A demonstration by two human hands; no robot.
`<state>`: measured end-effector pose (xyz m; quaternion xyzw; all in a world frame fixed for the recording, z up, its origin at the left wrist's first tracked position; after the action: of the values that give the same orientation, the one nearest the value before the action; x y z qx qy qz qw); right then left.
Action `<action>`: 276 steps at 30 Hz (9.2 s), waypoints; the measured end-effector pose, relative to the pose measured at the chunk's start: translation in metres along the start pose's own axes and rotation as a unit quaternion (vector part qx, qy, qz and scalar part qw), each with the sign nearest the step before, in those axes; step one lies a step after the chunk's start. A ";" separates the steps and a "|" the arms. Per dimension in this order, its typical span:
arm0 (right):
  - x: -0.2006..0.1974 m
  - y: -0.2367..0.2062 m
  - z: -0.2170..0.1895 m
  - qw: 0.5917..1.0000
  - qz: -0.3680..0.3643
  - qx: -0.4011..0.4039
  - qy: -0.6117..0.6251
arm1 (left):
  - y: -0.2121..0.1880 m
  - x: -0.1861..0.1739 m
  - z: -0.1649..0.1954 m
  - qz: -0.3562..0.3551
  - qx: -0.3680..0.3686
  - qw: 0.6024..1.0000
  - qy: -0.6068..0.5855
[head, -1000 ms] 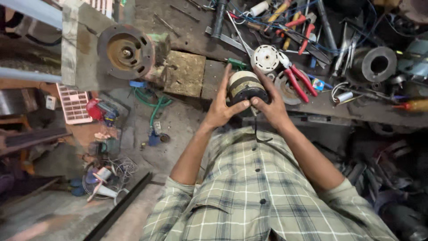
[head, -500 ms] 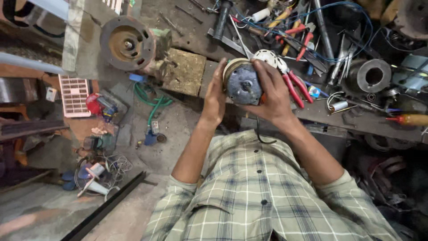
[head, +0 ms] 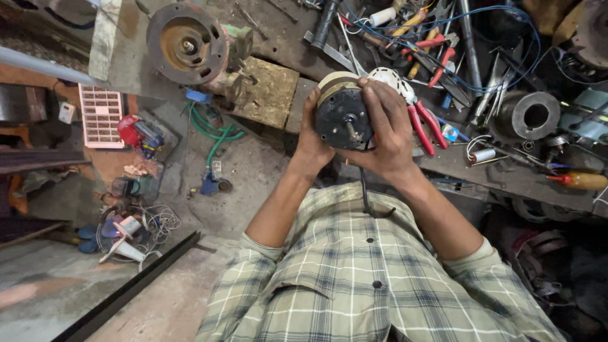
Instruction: The person works on a small electric motor at a cluttered workbench. They use pliers and a screwdriver to strip and adjust wires, then reassemble the motor housing and inspect the unit.
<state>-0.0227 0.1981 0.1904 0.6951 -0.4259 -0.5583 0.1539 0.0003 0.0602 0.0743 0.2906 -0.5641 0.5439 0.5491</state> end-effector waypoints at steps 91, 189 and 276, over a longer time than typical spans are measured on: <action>0.029 0.004 0.038 0.874 -0.044 0.279 0.394 | -0.049 0.034 0.050 0.040 0.142 0.915 0.375; 0.091 -0.061 0.007 0.985 -0.012 0.159 -0.066 | -0.019 -0.018 0.066 0.238 0.289 0.604 0.704; 0.072 -0.028 0.004 0.977 0.042 0.174 0.113 | -0.019 -0.060 0.032 0.215 0.019 0.924 0.316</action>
<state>-0.0135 0.1609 0.1234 0.7512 -0.5250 -0.3871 0.1008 0.0221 0.0095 0.0303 -0.0149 -0.3998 0.7232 0.5630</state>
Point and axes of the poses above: each hand's wrist, its own y-axis towards the middle knuckle, its own x-axis out of the palm, z = x × y, the point moved 2 cm from there along y, towards the middle knuckle, and after that the axes turned 10 degrees about -x, right-handed, at the moved point
